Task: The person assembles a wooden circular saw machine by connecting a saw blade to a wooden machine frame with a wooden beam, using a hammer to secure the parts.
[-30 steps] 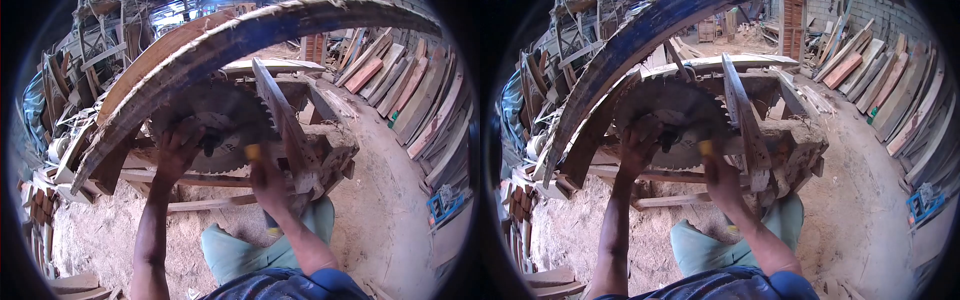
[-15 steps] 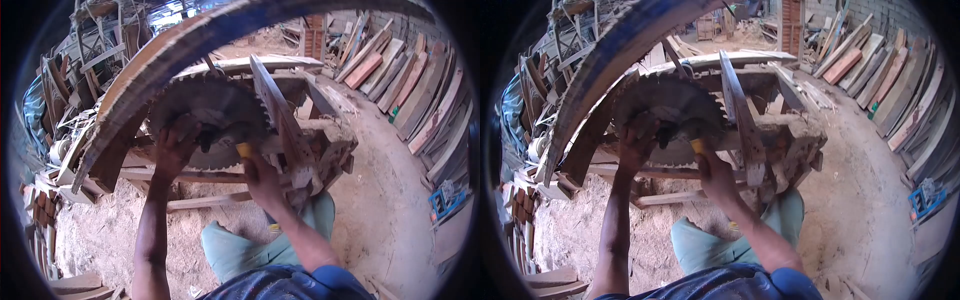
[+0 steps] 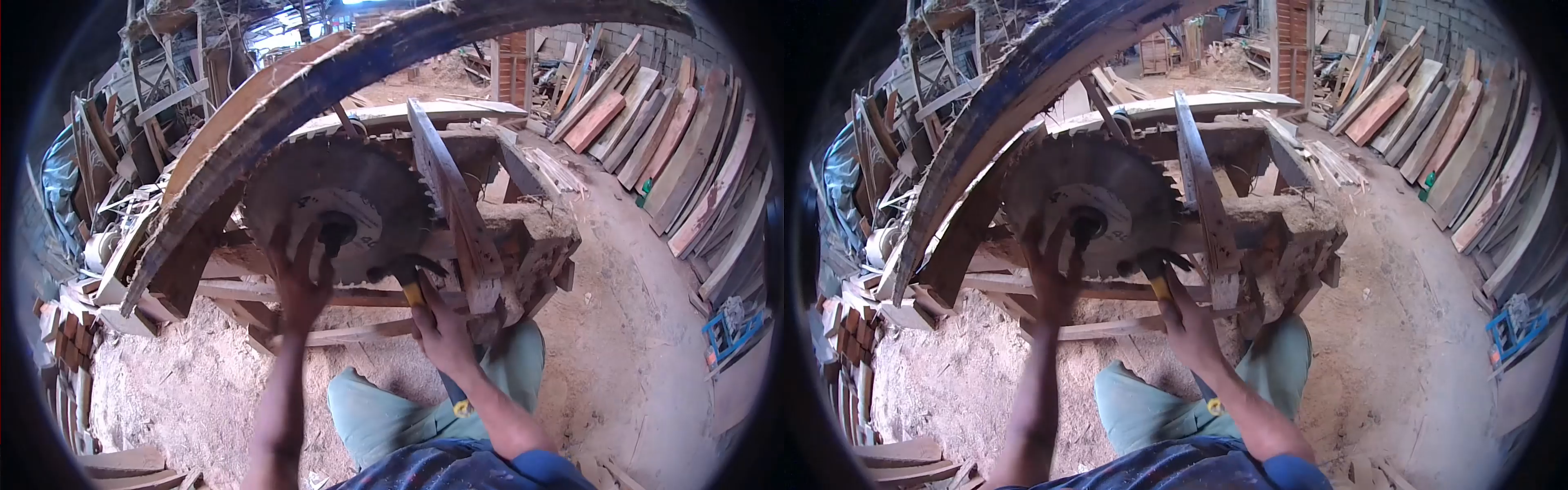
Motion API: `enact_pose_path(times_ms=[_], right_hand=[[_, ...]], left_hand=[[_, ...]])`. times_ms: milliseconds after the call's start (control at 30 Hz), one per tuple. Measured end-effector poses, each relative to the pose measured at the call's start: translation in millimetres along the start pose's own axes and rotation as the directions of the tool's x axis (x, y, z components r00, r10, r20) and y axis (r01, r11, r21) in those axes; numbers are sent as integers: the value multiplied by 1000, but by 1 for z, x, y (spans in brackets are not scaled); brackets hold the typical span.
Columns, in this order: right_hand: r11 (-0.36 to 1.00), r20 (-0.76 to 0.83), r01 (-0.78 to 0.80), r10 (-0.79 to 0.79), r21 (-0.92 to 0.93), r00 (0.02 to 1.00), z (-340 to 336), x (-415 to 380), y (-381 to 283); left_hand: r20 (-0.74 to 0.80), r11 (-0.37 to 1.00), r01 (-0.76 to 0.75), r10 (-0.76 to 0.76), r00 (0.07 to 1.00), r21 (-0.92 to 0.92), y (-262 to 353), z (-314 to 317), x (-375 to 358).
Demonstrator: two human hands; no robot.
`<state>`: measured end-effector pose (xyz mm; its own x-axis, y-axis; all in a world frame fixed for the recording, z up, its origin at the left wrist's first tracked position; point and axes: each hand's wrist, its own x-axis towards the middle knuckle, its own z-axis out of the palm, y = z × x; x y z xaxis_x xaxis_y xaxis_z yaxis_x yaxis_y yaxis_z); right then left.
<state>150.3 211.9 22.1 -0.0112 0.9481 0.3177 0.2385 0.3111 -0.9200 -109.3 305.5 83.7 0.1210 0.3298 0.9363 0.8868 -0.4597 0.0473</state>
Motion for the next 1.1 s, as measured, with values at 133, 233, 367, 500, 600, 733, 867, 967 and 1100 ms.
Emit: enact_pose_path(times_ms=[133, 233, 367, 500, 600, 733, 867, 967, 1100], right_hand=[[981, 4, -195, 195, 22, 981, -11, -22, -1], [983, 2, -186, 186, 4, 983, -16, -34, -1], [984, 14, -163, 164, -67, 986, -22, -40, -11], [994, -5, -62, 62, -95, 998, -16, -45, -17], [992, -36, 64, -69, -112, 997, -8, -38, -23], [972, -71, 194, -205, -130, 976, -2, -15, -47], [908, -107, 327, -364, -260, 925, -3, 5, -69], [902, -111, 340, -379, -266, 919, -6, 20, -88], [793, -205, 490, -581, -363, 788, -9, 34, -121]], left_hand=[[55, 703, 624, -648, 759, -341, 67, 53, -24], [-34, 665, 702, -731, 681, -255, 77, 72, -13], [-111, 743, 643, -666, 738, -186, 64, 84, -11], [-3, 910, 403, -405, 914, -99, 43, 49, -2], [147, 991, 98, -111, 983, 93, 10, 28, 8], [290, 957, -271, 230, 929, 107, -27, 1, 34], [192, 948, -317, 313, 930, -8, -23, -15, 49], [224, 939, -343, 341, 913, -32, -28, -11, 42], [315, 927, -370, 371, 874, -65, -33, -19, 51]])
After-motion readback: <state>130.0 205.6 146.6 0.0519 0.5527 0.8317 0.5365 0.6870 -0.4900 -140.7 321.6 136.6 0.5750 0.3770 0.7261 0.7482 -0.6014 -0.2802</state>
